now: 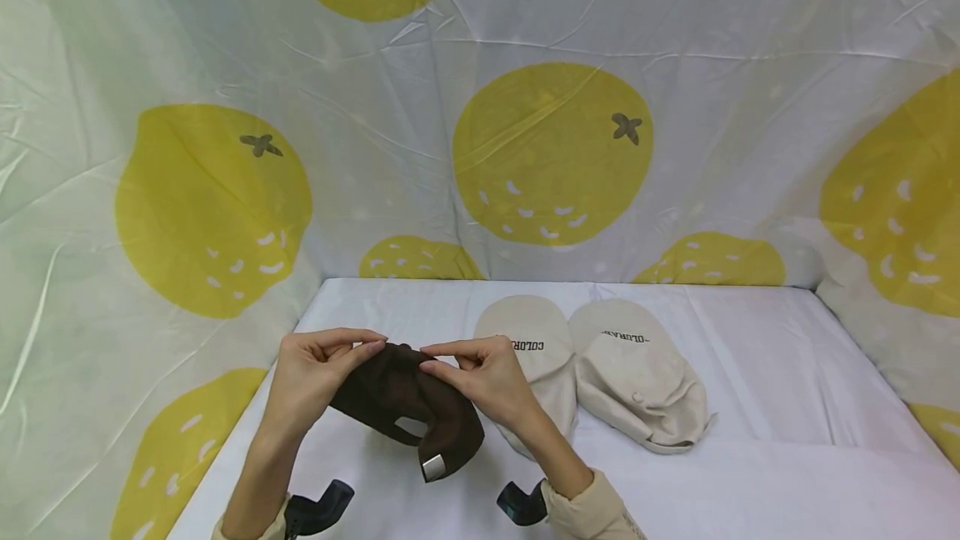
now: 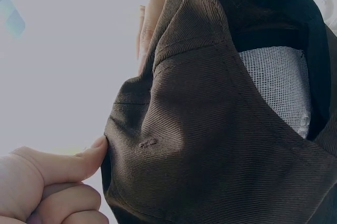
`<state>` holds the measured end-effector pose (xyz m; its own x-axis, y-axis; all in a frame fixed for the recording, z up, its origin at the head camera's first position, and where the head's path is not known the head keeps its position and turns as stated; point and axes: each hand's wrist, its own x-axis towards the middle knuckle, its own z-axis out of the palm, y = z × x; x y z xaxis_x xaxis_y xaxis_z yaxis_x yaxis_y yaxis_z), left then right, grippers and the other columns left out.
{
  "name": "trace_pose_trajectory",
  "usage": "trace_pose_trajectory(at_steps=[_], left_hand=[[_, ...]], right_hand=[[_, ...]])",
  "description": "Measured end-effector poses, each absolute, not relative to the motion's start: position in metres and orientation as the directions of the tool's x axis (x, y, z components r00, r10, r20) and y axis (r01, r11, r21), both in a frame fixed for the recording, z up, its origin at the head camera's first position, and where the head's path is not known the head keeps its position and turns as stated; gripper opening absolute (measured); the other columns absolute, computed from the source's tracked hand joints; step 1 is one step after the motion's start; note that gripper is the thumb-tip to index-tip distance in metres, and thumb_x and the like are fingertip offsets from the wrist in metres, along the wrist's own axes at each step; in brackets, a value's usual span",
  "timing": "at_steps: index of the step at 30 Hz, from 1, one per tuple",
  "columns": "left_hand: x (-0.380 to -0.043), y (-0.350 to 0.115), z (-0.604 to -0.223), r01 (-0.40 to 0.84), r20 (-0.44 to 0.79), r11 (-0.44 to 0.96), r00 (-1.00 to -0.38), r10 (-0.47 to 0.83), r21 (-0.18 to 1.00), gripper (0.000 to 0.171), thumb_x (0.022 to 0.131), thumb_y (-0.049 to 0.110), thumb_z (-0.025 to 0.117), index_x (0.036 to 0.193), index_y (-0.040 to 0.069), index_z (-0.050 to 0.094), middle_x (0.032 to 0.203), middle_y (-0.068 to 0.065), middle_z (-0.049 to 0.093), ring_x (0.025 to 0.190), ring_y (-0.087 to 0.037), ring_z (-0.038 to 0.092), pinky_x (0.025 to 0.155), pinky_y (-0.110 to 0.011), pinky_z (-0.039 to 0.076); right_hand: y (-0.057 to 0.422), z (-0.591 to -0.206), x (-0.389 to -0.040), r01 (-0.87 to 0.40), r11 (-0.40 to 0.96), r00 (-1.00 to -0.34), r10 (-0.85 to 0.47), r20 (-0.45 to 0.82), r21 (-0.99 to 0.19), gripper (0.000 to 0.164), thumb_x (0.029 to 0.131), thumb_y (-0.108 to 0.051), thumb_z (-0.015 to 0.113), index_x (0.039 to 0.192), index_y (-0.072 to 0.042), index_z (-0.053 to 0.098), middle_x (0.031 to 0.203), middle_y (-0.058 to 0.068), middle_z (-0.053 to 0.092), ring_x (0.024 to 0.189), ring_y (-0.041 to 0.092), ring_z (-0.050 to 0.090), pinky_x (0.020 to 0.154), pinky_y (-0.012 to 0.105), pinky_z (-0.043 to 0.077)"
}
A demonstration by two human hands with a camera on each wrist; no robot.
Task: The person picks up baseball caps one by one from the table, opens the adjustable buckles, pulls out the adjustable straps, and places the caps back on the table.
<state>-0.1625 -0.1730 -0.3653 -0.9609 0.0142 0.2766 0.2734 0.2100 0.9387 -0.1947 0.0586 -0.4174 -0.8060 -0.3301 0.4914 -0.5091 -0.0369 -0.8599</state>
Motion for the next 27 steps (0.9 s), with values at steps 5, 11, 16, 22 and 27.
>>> trace_pose_trajectory(at_steps=[5, 11, 16, 22, 27], left_hand=[[-0.162, -0.173, -0.366, 0.269, 0.275, 0.219, -0.962, 0.006, 0.938, 0.006, 0.088, 0.004, 0.080, 0.093, 0.000, 0.081, 0.090, -0.014, 0.080, 0.085, -0.013, 0.077, 0.080, -0.025, 0.061], [-0.163, -0.173, -0.365, 0.289, 0.292, 0.221, -0.956, 0.020, 0.931, 0.005, 0.088, 0.005, 0.081, 0.092, 0.003, 0.082, 0.089, -0.012, 0.080, 0.085, -0.013, 0.077, 0.079, -0.025, 0.061], [-0.164, -0.174, -0.364, 0.312, 0.318, 0.261, -0.948, 0.019, 0.914, 0.005, 0.086, 0.008, 0.084, 0.090, 0.005, 0.083, 0.072, -0.010, 0.076, 0.062, -0.004, 0.059, 0.063, -0.019, 0.051], [-0.167, -0.176, -0.363, 0.334, 0.346, 0.283, -0.938, 0.009, 0.899, 0.005, 0.085, 0.007, 0.085, 0.090, 0.007, 0.083, 0.051, -0.004, 0.054, 0.053, -0.004, 0.033, 0.050, -0.022, 0.032], [-0.176, -0.181, -0.359, 0.351, 0.367, 0.296, -0.930, 0.002, 0.888, 0.005, 0.085, 0.006, 0.085, 0.089, 0.007, 0.083, 0.048, 0.000, 0.040, 0.051, -0.004, 0.029, 0.047, -0.024, 0.026]], right_hand=[[0.057, -0.418, -0.194, -0.530, -0.044, -0.795, -0.321, 0.515, -0.847, 0.017, 0.087, -0.004, 0.082, 0.103, -0.001, 0.082, 0.048, 0.006, 0.051, 0.048, -0.002, 0.029, 0.041, 0.019, 0.022], [0.059, -0.415, -0.194, -0.524, -0.053, -0.800, -0.313, 0.513, -0.850, 0.016, 0.086, -0.005, 0.083, 0.101, -0.002, 0.082, 0.047, 0.005, 0.049, 0.047, -0.003, 0.028, 0.041, 0.018, 0.020], [0.061, -0.412, -0.196, -0.498, -0.087, -0.803, -0.330, 0.497, -0.863, 0.013, 0.087, -0.003, 0.081, 0.100, 0.000, 0.082, 0.048, 0.009, 0.052, 0.046, -0.002, 0.029, 0.041, 0.017, 0.024], [0.060, -0.405, -0.200, -0.486, -0.033, -0.821, -0.324, 0.470, -0.873, 0.009, 0.088, -0.008, 0.082, 0.096, -0.005, 0.083, 0.046, 0.001, 0.040, 0.047, 0.001, 0.027, 0.042, 0.019, 0.022], [0.056, -0.393, -0.210, -0.483, 0.027, -0.831, -0.329, 0.448, -0.875, 0.008, 0.088, -0.012, 0.083, 0.096, -0.009, 0.084, 0.048, -0.004, 0.036, 0.047, 0.003, 0.025, 0.044, 0.020, 0.021]])
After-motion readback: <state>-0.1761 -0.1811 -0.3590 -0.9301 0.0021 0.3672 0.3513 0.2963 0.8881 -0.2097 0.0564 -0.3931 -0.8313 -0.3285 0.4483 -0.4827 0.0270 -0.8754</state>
